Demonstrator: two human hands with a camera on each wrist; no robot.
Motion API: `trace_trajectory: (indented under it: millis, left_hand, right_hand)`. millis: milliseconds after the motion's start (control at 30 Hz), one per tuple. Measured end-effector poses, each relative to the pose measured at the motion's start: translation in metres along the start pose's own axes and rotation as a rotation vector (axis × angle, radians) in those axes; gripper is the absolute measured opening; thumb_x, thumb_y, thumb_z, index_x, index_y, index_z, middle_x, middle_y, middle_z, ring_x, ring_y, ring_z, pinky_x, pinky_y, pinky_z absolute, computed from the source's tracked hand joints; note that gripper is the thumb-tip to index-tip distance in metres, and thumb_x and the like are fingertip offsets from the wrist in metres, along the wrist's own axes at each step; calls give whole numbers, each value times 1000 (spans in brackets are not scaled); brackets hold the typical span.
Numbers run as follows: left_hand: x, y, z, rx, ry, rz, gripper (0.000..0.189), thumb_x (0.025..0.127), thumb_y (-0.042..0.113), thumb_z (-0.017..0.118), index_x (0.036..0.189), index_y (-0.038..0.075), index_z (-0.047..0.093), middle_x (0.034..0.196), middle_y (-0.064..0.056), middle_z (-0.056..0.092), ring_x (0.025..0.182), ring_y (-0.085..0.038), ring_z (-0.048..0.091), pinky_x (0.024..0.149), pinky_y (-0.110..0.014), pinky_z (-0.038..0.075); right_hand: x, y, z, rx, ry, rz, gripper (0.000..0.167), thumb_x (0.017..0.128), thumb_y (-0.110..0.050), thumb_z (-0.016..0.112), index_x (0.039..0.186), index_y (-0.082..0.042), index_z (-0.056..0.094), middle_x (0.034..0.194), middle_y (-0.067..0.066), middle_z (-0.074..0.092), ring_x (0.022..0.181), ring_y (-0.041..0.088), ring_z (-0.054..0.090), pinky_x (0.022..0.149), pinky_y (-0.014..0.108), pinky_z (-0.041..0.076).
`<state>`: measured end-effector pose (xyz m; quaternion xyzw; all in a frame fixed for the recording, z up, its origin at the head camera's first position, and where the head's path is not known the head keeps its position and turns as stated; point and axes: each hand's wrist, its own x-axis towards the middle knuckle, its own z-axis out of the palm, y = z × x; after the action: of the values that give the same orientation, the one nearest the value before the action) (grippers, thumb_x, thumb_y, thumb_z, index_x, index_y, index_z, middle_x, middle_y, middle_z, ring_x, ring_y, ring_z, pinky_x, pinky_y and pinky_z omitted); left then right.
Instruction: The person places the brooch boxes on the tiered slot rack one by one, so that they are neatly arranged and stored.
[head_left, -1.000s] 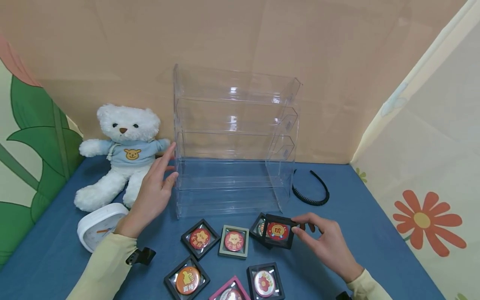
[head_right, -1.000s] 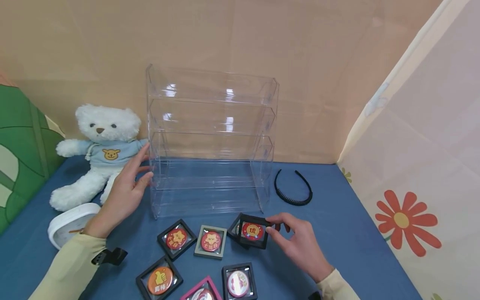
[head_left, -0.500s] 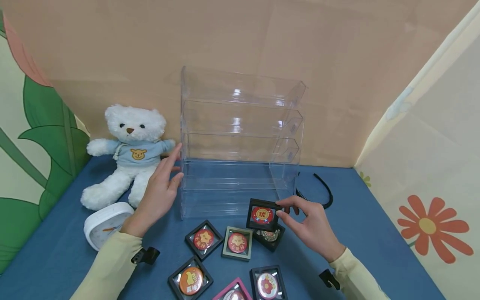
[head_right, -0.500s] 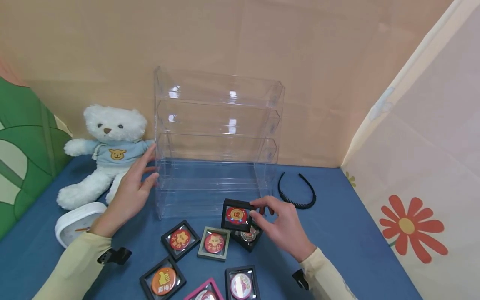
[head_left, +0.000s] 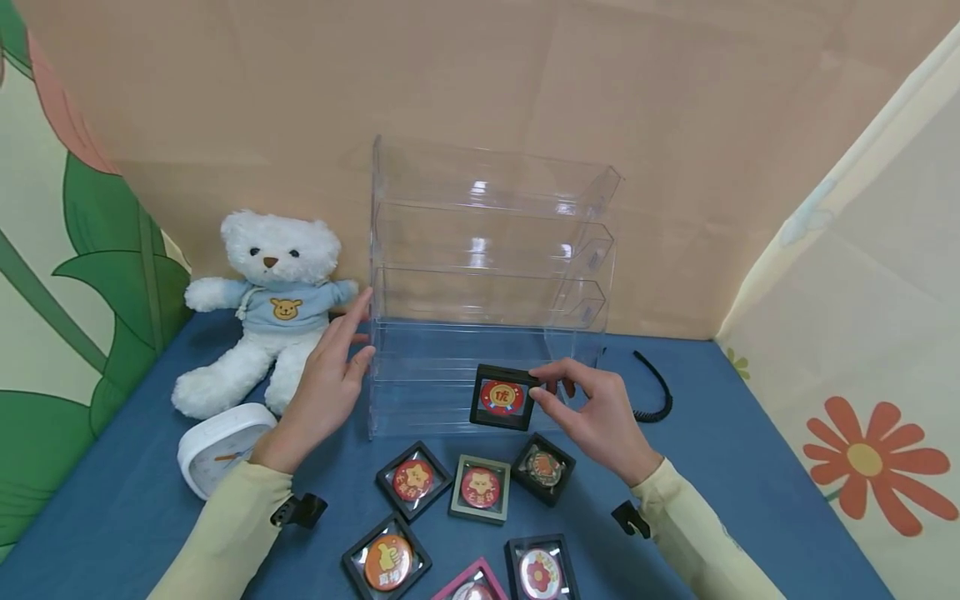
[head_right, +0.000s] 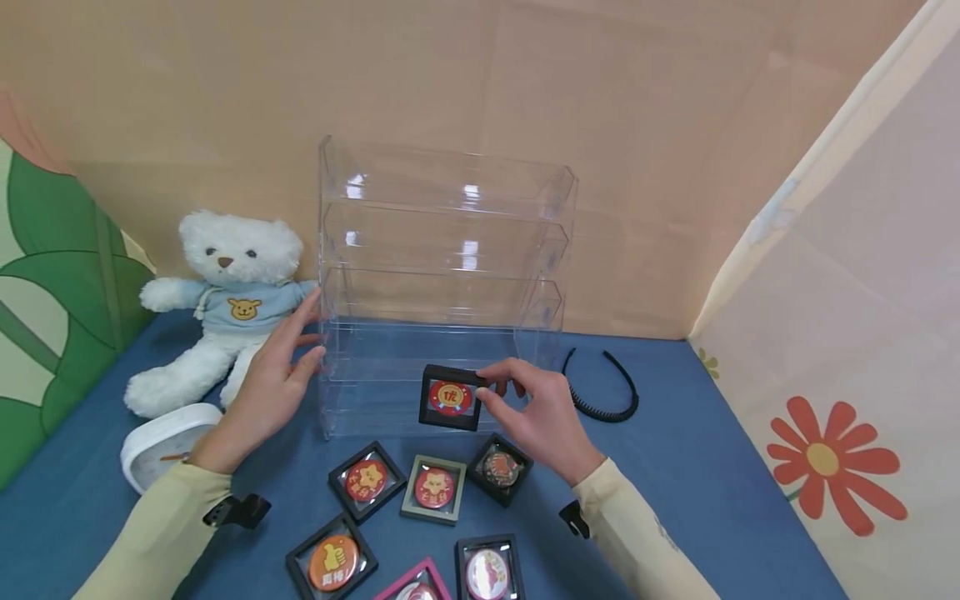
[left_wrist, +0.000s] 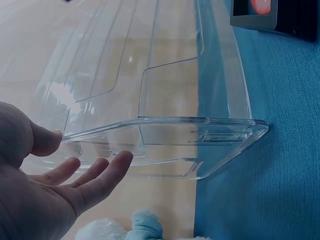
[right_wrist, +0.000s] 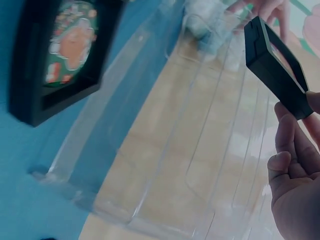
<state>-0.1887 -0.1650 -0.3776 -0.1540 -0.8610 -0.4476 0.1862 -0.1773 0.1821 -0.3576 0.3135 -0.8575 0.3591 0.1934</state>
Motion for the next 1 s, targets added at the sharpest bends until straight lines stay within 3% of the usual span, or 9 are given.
trace_trajectory:
  millis: [267, 500, 800, 1000]
  left_hand:
    - [1, -1, 1, 2, 1, -3, 74, 104, -3, 49, 164, 25, 17, 150, -21, 40, 125, -42, 51, 92, -59, 50]
    - [0, -1, 1, 6, 9, -1, 74, 104, -3, 49, 164, 26, 17, 149, -21, 40, 124, -41, 51, 91, -58, 51]
    - [-1, -3, 1, 2, 14, -3, 75, 104, -3, 50, 164, 27, 17, 149, -21, 41, 124, -41, 52, 91, -58, 51]
    - [0, -2, 1, -16, 7, 3, 75, 104, -3, 50, 164, 27, 18, 148, -20, 41, 123, -41, 52, 93, -57, 50]
  right_hand:
    - [24, -3, 9, 46, 29, -11, 23, 91, -15, 78, 114, -17, 75, 86, -12, 64, 76, 22, 54, 60, 32, 42]
    - [47, -7, 20, 67, 54, -4, 21, 93, -19, 76, 114, -15, 75, 89, -9, 66, 78, 14, 52, 62, 34, 42]
    - [76, -10, 33, 101, 77, -46, 20, 95, -20, 74, 114, -11, 74, 93, -4, 69, 79, 25, 55, 65, 37, 43]
    - [87, -9, 38, 125, 114, -31, 20, 96, -18, 73, 114, -10, 74, 94, -3, 70, 81, 19, 55, 68, 38, 45]
